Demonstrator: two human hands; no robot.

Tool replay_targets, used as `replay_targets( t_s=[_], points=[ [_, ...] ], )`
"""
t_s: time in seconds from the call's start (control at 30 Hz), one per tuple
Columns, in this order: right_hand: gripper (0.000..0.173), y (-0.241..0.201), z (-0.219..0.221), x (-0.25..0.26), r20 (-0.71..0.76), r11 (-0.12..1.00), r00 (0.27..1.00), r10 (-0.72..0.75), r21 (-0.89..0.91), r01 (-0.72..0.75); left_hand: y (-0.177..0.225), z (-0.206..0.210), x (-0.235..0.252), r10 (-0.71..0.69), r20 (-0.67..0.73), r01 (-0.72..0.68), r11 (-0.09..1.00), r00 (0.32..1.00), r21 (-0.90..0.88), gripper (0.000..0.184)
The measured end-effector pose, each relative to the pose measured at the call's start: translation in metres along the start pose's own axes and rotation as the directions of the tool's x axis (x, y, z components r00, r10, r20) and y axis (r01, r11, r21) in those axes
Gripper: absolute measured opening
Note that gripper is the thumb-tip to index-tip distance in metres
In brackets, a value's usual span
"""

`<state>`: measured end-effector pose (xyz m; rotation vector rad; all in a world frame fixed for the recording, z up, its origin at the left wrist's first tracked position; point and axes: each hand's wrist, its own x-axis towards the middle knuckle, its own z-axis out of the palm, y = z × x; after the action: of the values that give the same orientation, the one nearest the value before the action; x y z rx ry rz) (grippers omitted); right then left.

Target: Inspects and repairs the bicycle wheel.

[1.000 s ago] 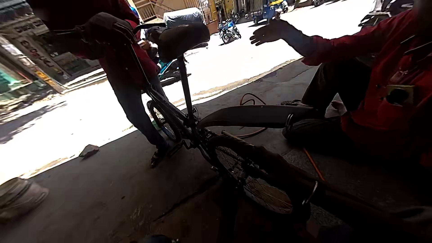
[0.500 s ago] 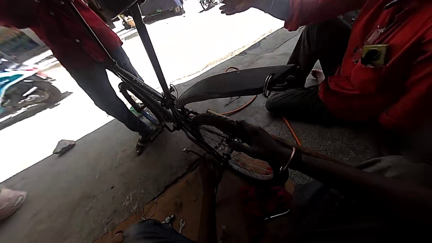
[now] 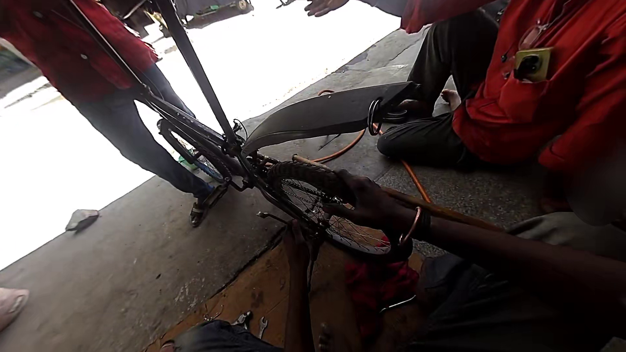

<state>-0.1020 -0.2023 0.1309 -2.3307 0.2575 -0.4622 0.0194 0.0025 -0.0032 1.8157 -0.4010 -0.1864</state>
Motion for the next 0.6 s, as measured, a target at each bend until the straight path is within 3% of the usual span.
replay_targets(
  t_s=[0.13, 0.23, 0.33, 0.4, 0.47, 0.6],
  points=[
    [0.084, 0.001, 0.002, 0.001, -0.013, 1.0, 1.0, -0.018, 0.003, 0.018, -0.005, -0.001, 0.012, -0.049, 0.009, 0.049, 0.999, 0.999, -0.018, 0.045],
    [0.084, 0.0, 0.0, 0.001, 0.006, 1.0, 1.0, -0.003, 0.006, 0.003, -0.011, -0.001, 0.022, -0.254, 0.003, 0.251, 0.954, 0.967, -0.165, 0.046],
    [0.077, -0.003, 0.0, -0.002, -0.015, 1.0, 1.0, -0.012, 0.019, 0.012, -0.031, 0.001, 0.038, -0.564, 0.031, 0.532, 0.757, 0.825, -0.379, 0.039],
    [0.075, -0.004, 0.001, -0.004, -0.052, 0.999, 0.998, -0.035, 0.001, 0.035, -0.044, 0.004, 0.042, -0.671, 0.064, 0.622, 0.641, 0.739, -0.45, 0.035],
    [0.076, -0.004, 0.001, -0.004, -0.044, 1.0, 0.999, -0.021, -0.021, 0.02, -0.051, 0.009, 0.04, -0.706, 0.069, 0.646, 0.599, 0.705, -0.472, 0.035],
    [0.086, -0.002, 0.003, -0.003, -0.008, 0.999, 1.0, 0.015, -0.052, -0.015, -0.051, 0.009, 0.038, -0.702, 0.044, 0.638, 0.617, 0.711, -0.461, 0.033]
  ],
)
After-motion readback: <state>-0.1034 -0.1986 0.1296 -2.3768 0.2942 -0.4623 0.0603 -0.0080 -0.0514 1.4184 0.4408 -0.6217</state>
